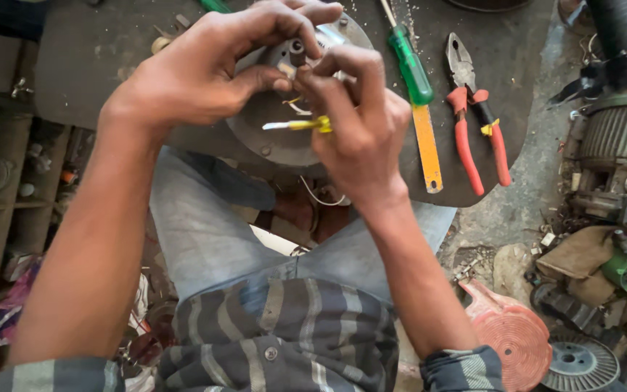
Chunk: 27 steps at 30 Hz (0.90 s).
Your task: The person unwraps a small white electrical component and uses a screwdriver to tighten screws on its terminals. The person holds the component against a metal base on the workbench while adjusting the connections.
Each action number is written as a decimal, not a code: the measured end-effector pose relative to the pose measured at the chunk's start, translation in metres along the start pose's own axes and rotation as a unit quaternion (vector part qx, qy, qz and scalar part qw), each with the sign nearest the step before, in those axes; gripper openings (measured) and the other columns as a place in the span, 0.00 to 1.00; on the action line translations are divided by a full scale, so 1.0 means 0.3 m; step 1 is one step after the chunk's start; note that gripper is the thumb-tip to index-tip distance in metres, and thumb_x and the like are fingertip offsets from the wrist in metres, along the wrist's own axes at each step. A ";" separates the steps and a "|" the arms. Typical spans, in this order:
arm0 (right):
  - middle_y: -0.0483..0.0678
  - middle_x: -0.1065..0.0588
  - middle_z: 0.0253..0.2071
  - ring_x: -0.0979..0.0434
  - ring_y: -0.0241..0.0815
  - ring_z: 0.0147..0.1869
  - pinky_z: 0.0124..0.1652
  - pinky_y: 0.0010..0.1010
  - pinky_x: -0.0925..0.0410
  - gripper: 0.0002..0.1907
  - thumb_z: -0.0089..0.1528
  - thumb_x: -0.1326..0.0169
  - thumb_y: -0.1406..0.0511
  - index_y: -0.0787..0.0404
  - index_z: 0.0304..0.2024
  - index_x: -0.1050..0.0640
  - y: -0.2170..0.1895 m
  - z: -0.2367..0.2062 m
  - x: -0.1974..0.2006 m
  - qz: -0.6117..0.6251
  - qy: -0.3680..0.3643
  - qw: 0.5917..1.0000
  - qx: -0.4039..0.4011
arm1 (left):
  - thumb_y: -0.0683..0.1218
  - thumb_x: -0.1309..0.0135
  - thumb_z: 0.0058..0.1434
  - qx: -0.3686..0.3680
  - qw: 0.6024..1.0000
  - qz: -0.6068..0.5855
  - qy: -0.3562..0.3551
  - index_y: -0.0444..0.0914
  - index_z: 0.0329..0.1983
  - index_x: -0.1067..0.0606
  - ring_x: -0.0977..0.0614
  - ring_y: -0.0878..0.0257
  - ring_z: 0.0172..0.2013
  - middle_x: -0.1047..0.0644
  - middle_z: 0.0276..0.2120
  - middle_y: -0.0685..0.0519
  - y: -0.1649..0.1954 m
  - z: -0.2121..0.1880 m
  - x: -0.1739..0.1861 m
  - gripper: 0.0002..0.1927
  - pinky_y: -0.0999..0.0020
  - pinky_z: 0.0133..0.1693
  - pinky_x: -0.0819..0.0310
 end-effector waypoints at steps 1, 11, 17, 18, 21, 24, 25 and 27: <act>0.45 0.29 0.53 0.20 0.37 0.41 0.36 0.32 0.30 0.18 0.60 0.35 0.77 0.60 0.51 0.20 0.000 0.001 0.007 0.011 -0.015 1.000 -0.009 | 0.27 0.51 0.59 -0.028 0.999 0.039 0.007 0.35 0.56 0.31 0.25 0.58 0.66 0.32 0.69 0.48 0.013 -0.003 -0.005 0.23 0.69 0.55 0.25; 0.49 0.32 0.45 0.31 0.37 0.35 0.35 0.26 0.33 0.17 0.61 0.38 0.70 0.63 0.47 0.30 -0.027 -0.063 0.110 0.141 0.045 0.899 -0.412 | 0.39 0.33 0.65 -0.062 0.944 0.252 0.205 0.38 0.54 0.28 0.32 0.49 0.62 0.31 0.59 0.49 0.004 -0.048 -0.114 0.19 0.55 0.64 0.34; 0.50 0.24 0.47 0.19 0.41 0.47 0.47 0.27 0.26 0.12 0.68 0.37 0.73 0.64 0.52 0.23 -0.098 -0.090 0.153 0.062 0.025 0.967 -0.248 | 0.40 0.36 0.59 -0.083 0.946 0.246 0.193 0.40 0.53 0.25 0.32 0.46 0.61 0.33 0.62 0.47 -0.009 -0.019 -0.086 0.19 0.51 0.64 0.34; 0.50 0.24 0.48 0.18 0.41 0.48 0.48 0.28 0.26 0.12 0.67 0.37 0.73 0.64 0.52 0.23 -0.101 -0.097 0.148 0.063 0.026 0.964 -0.257 | 0.40 0.36 0.60 -0.098 0.948 0.244 0.180 0.40 0.53 0.25 0.33 0.46 0.62 0.33 0.64 0.47 -0.009 -0.014 -0.078 0.18 0.51 0.64 0.34; 0.51 0.22 0.47 0.17 0.42 0.49 0.49 0.31 0.26 0.13 0.65 0.37 0.73 0.64 0.52 0.22 -0.108 -0.106 0.130 0.056 0.025 0.962 -0.266 | 0.39 0.38 0.62 -0.139 0.956 0.214 0.143 0.39 0.48 0.25 0.32 0.47 0.67 0.34 0.64 0.47 -0.010 -0.005 -0.066 0.12 0.53 0.67 0.33; 0.51 0.21 0.47 0.17 0.42 0.48 0.48 0.31 0.25 0.13 0.65 0.37 0.73 0.64 0.51 0.21 -0.116 -0.108 0.120 0.049 0.027 0.959 -0.276 | 0.39 0.39 0.62 -0.126 0.968 0.179 0.121 0.37 0.48 0.26 0.28 0.48 0.67 0.32 0.66 0.48 -0.025 -0.006 -0.061 0.12 0.54 0.66 0.31; 0.51 0.21 0.47 0.16 0.42 0.48 0.48 0.31 0.25 0.13 0.65 0.37 0.73 0.63 0.51 0.20 -0.118 -0.108 0.118 0.049 0.028 0.958 -0.281 | 0.39 0.40 0.63 -0.116 0.972 0.168 0.116 0.37 0.49 0.26 0.27 0.50 0.65 0.32 0.65 0.48 -0.032 -0.007 -0.059 0.12 0.56 0.64 0.29; 0.51 0.21 0.47 0.16 0.42 0.47 0.48 0.31 0.25 0.12 0.65 0.36 0.73 0.63 0.52 0.20 -0.124 -0.106 0.117 0.044 0.029 0.958 -0.282 | 0.40 0.40 0.64 -0.095 0.979 0.144 0.105 0.37 0.50 0.26 0.23 0.55 0.60 0.30 0.63 0.49 -0.047 -0.013 -0.057 0.13 0.60 0.61 0.26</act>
Point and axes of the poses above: each hand's wrist, its own z-axis towards the middle knuckle, its own x-axis out of the back of the hand, y = z × x, the point moved 3 cm from there along z, towards the middle knuckle
